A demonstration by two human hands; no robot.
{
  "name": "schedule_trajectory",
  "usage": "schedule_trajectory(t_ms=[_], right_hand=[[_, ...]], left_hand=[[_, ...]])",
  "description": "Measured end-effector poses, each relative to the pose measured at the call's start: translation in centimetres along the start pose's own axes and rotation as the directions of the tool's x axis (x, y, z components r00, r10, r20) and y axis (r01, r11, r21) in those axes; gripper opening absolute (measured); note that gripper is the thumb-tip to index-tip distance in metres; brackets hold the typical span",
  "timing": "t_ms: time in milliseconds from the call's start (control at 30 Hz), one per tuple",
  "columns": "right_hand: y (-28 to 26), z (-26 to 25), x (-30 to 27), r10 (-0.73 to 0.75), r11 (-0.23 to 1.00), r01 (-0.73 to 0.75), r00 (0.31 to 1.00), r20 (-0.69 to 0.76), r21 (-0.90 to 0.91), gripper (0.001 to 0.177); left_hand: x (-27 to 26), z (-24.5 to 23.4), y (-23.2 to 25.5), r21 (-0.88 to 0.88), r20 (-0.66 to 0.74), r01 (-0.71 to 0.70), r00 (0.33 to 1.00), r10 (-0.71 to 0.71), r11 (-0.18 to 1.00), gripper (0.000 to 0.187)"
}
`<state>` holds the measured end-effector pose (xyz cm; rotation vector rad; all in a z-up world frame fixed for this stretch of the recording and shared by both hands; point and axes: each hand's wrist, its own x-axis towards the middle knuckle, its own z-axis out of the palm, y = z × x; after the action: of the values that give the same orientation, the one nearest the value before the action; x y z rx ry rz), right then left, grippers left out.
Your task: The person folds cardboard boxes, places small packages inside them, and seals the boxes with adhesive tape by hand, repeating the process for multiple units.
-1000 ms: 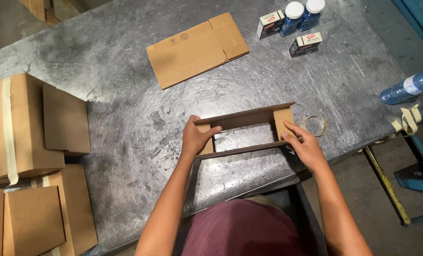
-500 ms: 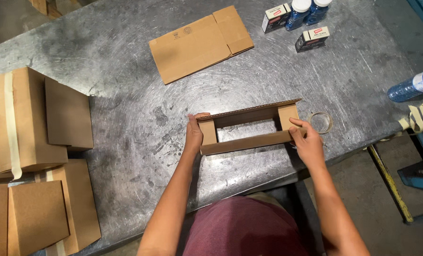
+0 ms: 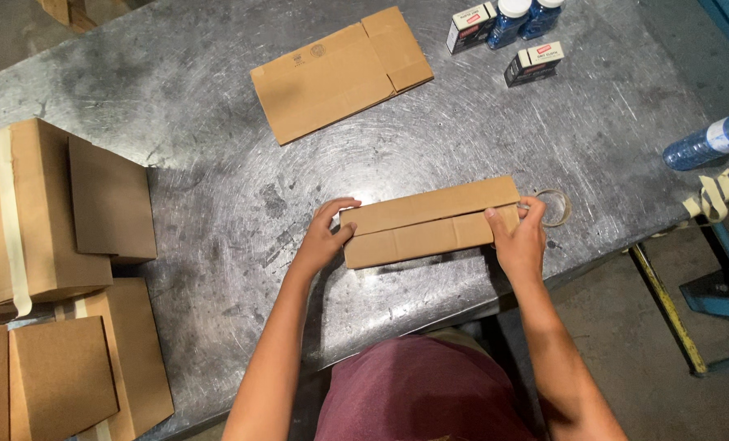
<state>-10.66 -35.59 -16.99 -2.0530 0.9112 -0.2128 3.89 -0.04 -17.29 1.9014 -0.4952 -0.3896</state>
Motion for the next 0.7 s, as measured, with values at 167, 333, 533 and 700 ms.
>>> schedule_trajectory(t_ms=[167,333,533,700], right_hand=[[-1.4,-1.3,-0.4,-0.023,0.999,0.021,0.999,0.033,0.039,0.054],[-0.4,-0.6,0.2,0.061,0.983,-0.064,0.998,0.024,0.174,0.047],[0.2,-2.0,-0.3,0.047,0.911,-0.084,0.994,0.100,0.404,0.046],[14.6,-2.7,4.3,0.233,0.837,-0.164,0.970,-0.069,0.523,0.024]], left_hand=[[-0.1,5.2,5.2,0.504,0.046,-0.149,0.988,0.146,0.850,0.049],[-0.3,11.9,4.0,0.636,0.082,-0.312,0.937,0.340,0.706,0.042],[-1.1,12.2,6.1,0.760,0.192,-0.386,0.902,0.387,0.523,0.077],[-1.1,11.6,6.0,0.834,0.255,-0.391,0.899,0.356,0.389,0.082]])
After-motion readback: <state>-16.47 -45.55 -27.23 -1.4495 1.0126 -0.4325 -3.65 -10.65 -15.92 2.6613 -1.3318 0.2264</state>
